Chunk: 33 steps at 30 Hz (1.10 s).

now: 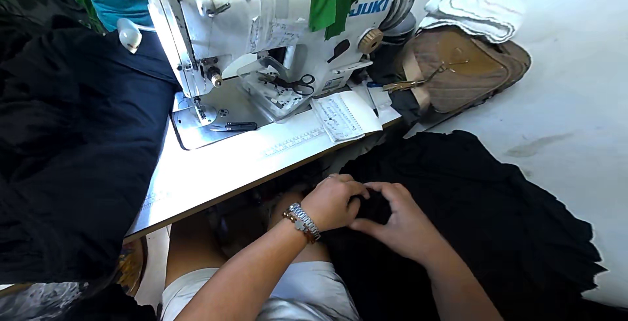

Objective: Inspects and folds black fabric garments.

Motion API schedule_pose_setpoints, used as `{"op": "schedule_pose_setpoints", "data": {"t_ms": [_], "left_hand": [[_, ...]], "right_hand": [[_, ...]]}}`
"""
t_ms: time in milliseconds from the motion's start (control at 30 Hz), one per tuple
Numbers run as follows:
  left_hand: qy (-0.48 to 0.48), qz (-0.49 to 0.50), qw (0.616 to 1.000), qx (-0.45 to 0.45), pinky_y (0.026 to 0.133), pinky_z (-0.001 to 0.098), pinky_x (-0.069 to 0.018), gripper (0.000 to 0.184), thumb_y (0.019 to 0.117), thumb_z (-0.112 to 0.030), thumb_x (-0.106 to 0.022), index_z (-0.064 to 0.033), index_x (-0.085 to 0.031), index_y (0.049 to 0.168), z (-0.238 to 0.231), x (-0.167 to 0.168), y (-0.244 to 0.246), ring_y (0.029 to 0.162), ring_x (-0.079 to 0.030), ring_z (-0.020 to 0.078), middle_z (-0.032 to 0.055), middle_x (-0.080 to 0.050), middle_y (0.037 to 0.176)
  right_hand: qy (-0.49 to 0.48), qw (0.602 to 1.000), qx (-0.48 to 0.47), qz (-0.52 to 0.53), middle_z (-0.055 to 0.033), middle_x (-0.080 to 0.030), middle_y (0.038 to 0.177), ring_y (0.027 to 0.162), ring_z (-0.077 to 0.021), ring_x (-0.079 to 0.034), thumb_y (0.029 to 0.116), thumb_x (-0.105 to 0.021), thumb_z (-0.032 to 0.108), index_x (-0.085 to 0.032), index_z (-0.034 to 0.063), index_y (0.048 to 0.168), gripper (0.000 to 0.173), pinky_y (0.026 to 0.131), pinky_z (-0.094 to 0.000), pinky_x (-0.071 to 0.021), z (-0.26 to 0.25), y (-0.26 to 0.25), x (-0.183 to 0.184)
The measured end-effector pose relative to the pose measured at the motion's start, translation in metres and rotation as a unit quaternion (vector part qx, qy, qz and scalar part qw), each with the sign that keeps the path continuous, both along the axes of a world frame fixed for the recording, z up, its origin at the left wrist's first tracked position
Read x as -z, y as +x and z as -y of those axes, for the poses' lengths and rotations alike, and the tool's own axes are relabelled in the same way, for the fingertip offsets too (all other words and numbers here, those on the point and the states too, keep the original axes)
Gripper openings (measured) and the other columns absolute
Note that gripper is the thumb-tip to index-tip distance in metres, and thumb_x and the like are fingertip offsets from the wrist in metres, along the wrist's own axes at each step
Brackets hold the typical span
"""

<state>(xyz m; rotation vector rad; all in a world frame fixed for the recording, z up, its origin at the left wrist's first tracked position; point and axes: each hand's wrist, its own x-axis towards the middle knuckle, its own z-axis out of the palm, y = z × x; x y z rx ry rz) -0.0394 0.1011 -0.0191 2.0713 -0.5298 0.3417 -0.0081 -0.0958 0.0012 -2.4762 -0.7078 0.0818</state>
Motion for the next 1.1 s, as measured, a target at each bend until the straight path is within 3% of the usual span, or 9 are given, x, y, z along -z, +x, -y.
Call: {"op": "schedule_pose_setpoints", "data": {"t_ms": [67, 133, 200, 300, 433, 700, 833, 967, 1100], "left_hand": [[-0.019, -0.006, 1.000, 0.006, 0.090, 0.0429, -0.0564, 0.019, 0.0894, 0.004, -0.063, -0.0015, -0.078, 0.101, 0.002, -0.004, 0.001, 0.099, -0.069, 0.0261, 0.0131, -0.074, 0.100], [-0.062, -0.072, 0.995, -0.010, 0.084, 0.0403, -0.0583, 0.011, 0.0920, 0.000, -0.070, 0.0015, -0.074, 0.102, 0.000, -0.014, -0.004, 0.092, -0.070, 0.0236, 0.0147, -0.072, 0.101], [-0.056, -0.156, 0.985, -0.044, 0.078, 0.0430, -0.0586, 0.032, 0.0877, -0.009, -0.080, -0.0016, -0.068, 0.116, -0.004, -0.010, -0.007, 0.090, -0.067, 0.0264, 0.0168, -0.066, 0.110], [0.104, -0.289, 0.950, -0.051, 0.088, 0.0581, -0.0567, 0.066, 0.0727, -0.025, -0.094, -0.0105, -0.064, 0.130, -0.011, 0.023, -0.010, 0.110, -0.065, 0.0384, 0.0201, -0.063, 0.127], [0.236, -0.315, 0.919, -0.011, 0.088, 0.0618, -0.0540, 0.028, 0.0877, -0.016, -0.078, -0.0160, -0.074, 0.115, -0.014, 0.066, -0.020, 0.112, -0.064, 0.0393, 0.0160, -0.066, 0.124], [-0.042, -0.207, 0.976, -0.057, 0.088, 0.0442, -0.0566, 0.014, 0.0994, -0.005, -0.062, -0.0001, -0.070, 0.109, -0.015, 0.012, -0.019, 0.098, -0.068, 0.0276, 0.0172, -0.068, 0.109], [-0.111, -0.169, 0.978, -0.049, 0.084, 0.0406, -0.0570, 0.019, 0.1035, -0.006, -0.057, 0.0064, -0.071, 0.101, -0.005, -0.014, -0.013, 0.089, -0.069, 0.0244, 0.0183, -0.071, 0.098], [-0.143, -0.220, 0.964, -0.043, 0.081, 0.0350, -0.0560, 0.022, 0.1068, -0.009, -0.052, 0.0064, -0.068, 0.107, -0.012, -0.041, -0.001, 0.084, -0.067, 0.0183, 0.0159, -0.070, 0.097], [0.005, -0.334, 0.938, -0.098, 0.098, 0.0521, -0.0529, 0.033, 0.1096, -0.024, -0.048, 0.0008, -0.064, 0.124, -0.025, -0.007, -0.006, 0.111, -0.066, 0.0344, 0.0217, -0.067, 0.119]], "right_hand": [[0.004, 0.999, 0.017, 0.037, -0.0161, -0.061, 0.119, 0.112, -0.0338, -0.058, 0.0683, -0.089, 0.038, -0.060, 0.0063, 0.132, 0.076, 0.090, -0.0552, -0.0508, -0.005, -0.005, 0.010], [0.029, 0.997, 0.042, 0.063, -0.0204, -0.064, 0.113, 0.106, -0.0367, -0.062, 0.0782, -0.083, 0.009, -0.065, -0.0003, 0.121, 0.048, 0.088, -0.0572, -0.0521, -0.009, -0.010, 0.011], [0.049, 0.995, 0.070, 0.050, -0.0190, -0.067, 0.114, 0.108, -0.0342, -0.065, 0.0838, -0.074, -0.003, -0.069, 0.0003, 0.116, 0.032, 0.090, -0.0567, -0.0524, -0.007, -0.011, 0.008], [0.074, 0.992, 0.098, 0.019, -0.0145, -0.069, 0.117, 0.108, -0.0292, -0.066, 0.0862, -0.069, -0.004, -0.069, 0.0043, 0.116, 0.031, 0.089, -0.0567, -0.0536, 0.001, -0.005, 0.003], [0.101, 0.987, 0.125, -0.005, -0.0097, -0.069, 0.117, 0.105, -0.0231, -0.067, 0.0851, -0.071, -0.006, -0.070, 0.0073, 0.115, 0.033, 0.087, -0.0511, -0.0570, 0.011, 0.000, -0.003], [0.068, 0.994, 0.087, 0.001, -0.0130, -0.069, 0.119, 0.111, -0.0273, -0.065, 0.0848, -0.075, 0.001, -0.070, 0.0058, 0.117, 0.033, 0.091, -0.0559, -0.0526, 0.000, -0.006, -0.005], [0.011, 1.000, 0.024, -0.016, -0.0196, -0.060, 0.124, 0.114, -0.0366, -0.059, 0.0710, -0.092, 0.031, -0.058, 0.0052, 0.135, 0.077, 0.092, -0.0580, -0.0514, -0.016, -0.015, 0.012], [-0.025, 0.998, 0.051, 0.021, -0.0226, -0.063, 0.109, 0.101, -0.0389, -0.064, 0.0811, -0.080, 0.002, -0.065, -0.0040, 0.119, 0.041, 0.084, -0.0581, -0.0544, -0.030, -0.023, 0.043], [-0.045, 0.997, 0.050, -0.035, -0.0217, -0.064, 0.116, 0.108, -0.0381, -0.064, 0.0845, -0.080, 0.003, -0.066, 0.0013, 0.120, 0.038, 0.089, -0.0578, -0.0545, -0.033, -0.018, 0.045]]}}
